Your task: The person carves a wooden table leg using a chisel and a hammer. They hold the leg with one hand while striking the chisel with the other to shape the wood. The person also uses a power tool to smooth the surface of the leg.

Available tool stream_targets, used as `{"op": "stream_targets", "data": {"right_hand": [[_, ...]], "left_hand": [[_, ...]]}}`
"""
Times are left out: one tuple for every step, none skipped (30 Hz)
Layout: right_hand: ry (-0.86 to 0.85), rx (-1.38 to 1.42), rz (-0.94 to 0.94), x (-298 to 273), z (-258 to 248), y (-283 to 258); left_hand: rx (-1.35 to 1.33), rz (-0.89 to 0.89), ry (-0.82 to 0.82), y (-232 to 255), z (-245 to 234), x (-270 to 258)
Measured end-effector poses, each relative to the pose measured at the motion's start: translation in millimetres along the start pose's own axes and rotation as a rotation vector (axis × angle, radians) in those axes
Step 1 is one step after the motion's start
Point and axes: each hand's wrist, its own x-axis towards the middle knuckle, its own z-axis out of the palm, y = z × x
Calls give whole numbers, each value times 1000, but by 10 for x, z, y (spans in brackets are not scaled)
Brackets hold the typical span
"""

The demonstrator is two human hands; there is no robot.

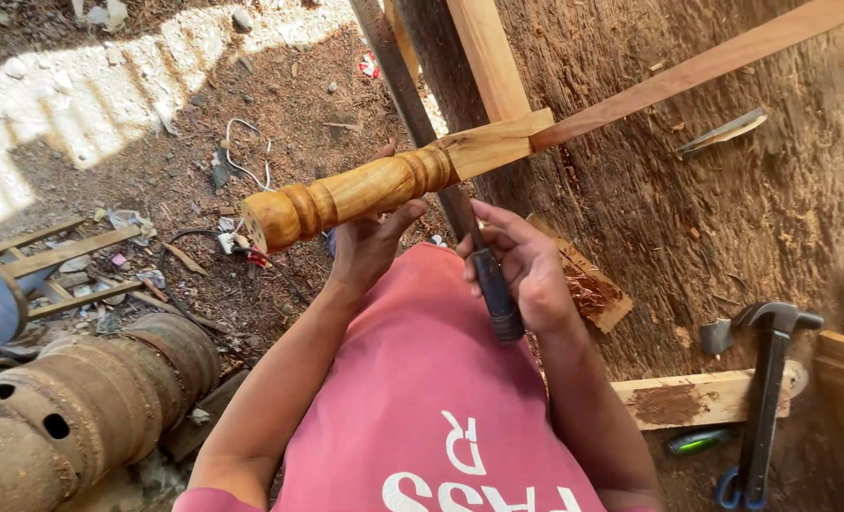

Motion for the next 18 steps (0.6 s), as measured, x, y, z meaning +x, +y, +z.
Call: {"op": "stream_targets", "data": {"right_hand": [[-49, 39, 35, 55, 74, -114], [-98, 79, 71, 111, 156, -223], [-102, 66, 75, 160, 153, -248], [-161, 82, 100, 213, 153, -272], [-218, 97, 126, 270, 155, -298], [-220, 84, 131, 299, 162, -326], [-226, 43, 138, 333, 175, -347], [-232, 1, 145, 369, 189, -364], [-236, -10, 153, 398, 154, -342], [-252, -7, 147, 427, 117, -320], [-269, -2, 142, 449, 83, -298], [-273, -12, 152, 461, 102, -315], [-279, -16, 162, 477, 121, -329], [-284, -20, 171, 491, 133, -350], [-286, -28, 176, 500, 127, -337], [-293, -34, 174, 507, 115, -329], [-299, -40, 171, 519, 105, -325], [-300, -47, 174, 528, 115, -334]], "left_hand": [[-50, 91, -26, -81, 2, 11], [-100, 182, -50, -163, -1, 22], [-113, 182, -44, -68, 7, 17], [-45, 102, -32, 27, 9, 15], [22, 21, -23, 123, 10, 19], [9, 20, -18, 71, 37, 24], [13, 37, -10, 16, 56, 31], [17, 53, -1, -41, 76, 39], [5, 49, 5, -165, 69, 60], [-64, 128, -21, -290, 66, 78], [-133, 207, -45, -415, 61, 84], [-143, 202, -36, -447, 81, 81], [-144, 226, -29, -472, 97, 92], [-144, 250, -22, -493, 123, 102], [-151, 249, -18, -507, 104, 102], [-142, 268, -22, -518, 91, 102], [-132, 288, -28, -524, 77, 109], [-140, 287, -24, -528, 93, 117]]}}
